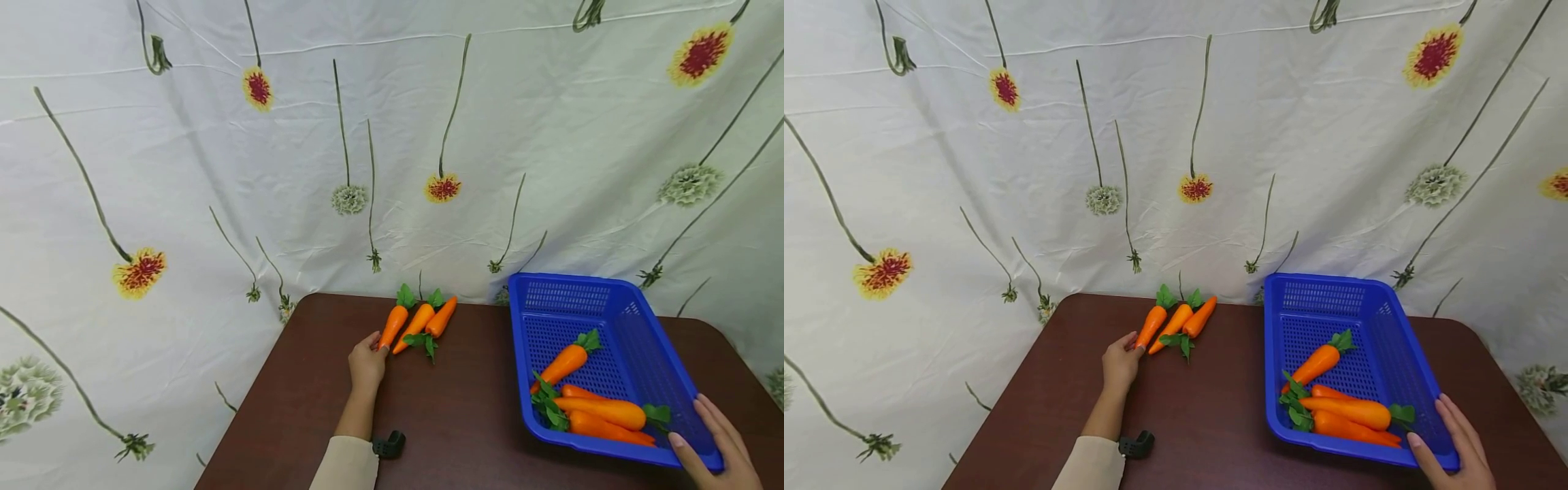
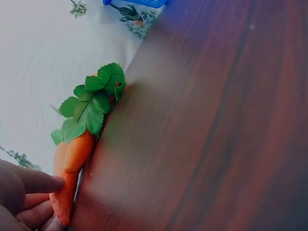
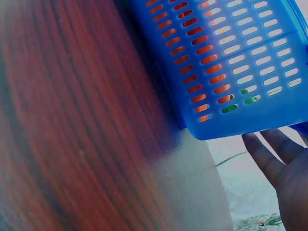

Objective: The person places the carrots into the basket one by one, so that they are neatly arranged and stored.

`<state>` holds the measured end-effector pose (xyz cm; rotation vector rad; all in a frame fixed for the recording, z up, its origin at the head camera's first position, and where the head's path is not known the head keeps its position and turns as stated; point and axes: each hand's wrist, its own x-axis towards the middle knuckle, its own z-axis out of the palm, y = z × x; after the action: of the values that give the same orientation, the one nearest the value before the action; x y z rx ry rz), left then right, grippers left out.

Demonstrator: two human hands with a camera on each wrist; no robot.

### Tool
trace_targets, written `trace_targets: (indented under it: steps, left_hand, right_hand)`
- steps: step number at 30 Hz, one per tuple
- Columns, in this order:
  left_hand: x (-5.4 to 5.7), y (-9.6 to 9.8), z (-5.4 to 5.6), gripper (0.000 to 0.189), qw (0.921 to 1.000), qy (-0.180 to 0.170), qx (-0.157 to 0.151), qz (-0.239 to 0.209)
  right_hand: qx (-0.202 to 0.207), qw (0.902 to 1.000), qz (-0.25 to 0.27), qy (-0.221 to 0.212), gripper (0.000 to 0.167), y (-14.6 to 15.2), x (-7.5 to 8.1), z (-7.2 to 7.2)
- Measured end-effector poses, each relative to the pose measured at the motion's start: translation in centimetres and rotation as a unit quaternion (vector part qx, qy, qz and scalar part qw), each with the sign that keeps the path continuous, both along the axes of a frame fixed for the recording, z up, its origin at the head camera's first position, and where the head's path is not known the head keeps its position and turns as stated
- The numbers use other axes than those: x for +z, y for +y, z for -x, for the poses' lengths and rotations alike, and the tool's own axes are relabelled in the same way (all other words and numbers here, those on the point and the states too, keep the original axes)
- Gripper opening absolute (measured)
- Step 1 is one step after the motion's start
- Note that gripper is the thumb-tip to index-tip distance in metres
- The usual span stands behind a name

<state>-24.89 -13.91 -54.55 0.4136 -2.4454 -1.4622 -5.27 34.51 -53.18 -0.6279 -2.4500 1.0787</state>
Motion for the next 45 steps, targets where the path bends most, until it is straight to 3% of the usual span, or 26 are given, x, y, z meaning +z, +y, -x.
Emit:
trace_targets:
  steps: [13, 22, 29, 36, 45]
  left_hand:
    - [-0.1, -0.1, 0.0, 0.036, 0.9994, 0.012, 0.015, -0.030]
    - [1.2, -0.3, -0.3, 0.038, 0.9981, 0.035, 0.020, -0.046]
    - [2.9, 0.3, -0.7, 0.038, 0.9960, 0.060, 0.001, -0.066]
    - [5.2, 1.7, -1.5, 0.039, 0.9934, 0.061, -0.035, -0.091]
    - [6.6, 3.9, -2.4, 0.038, 0.9885, 0.073, -0.085, -0.102]
  right_hand:
    - [0.005, 1.0000, -0.003, 0.001, 0.072, -0.2, 0.3, 0.0]
    - [0.010, 0.9999, -0.003, 0.002, 0.072, -0.2, 0.3, 0.0]
    - [0.000, 1.0000, 0.006, 0.003, 0.072, -0.3, 0.4, 0.0]
    - [0.001, 1.0000, 0.008, 0.001, 0.072, -0.4, 0.3, -0.1]
    - [-0.019, 0.9998, 0.010, 0.006, 0.071, -0.6, 0.3, -0.1]
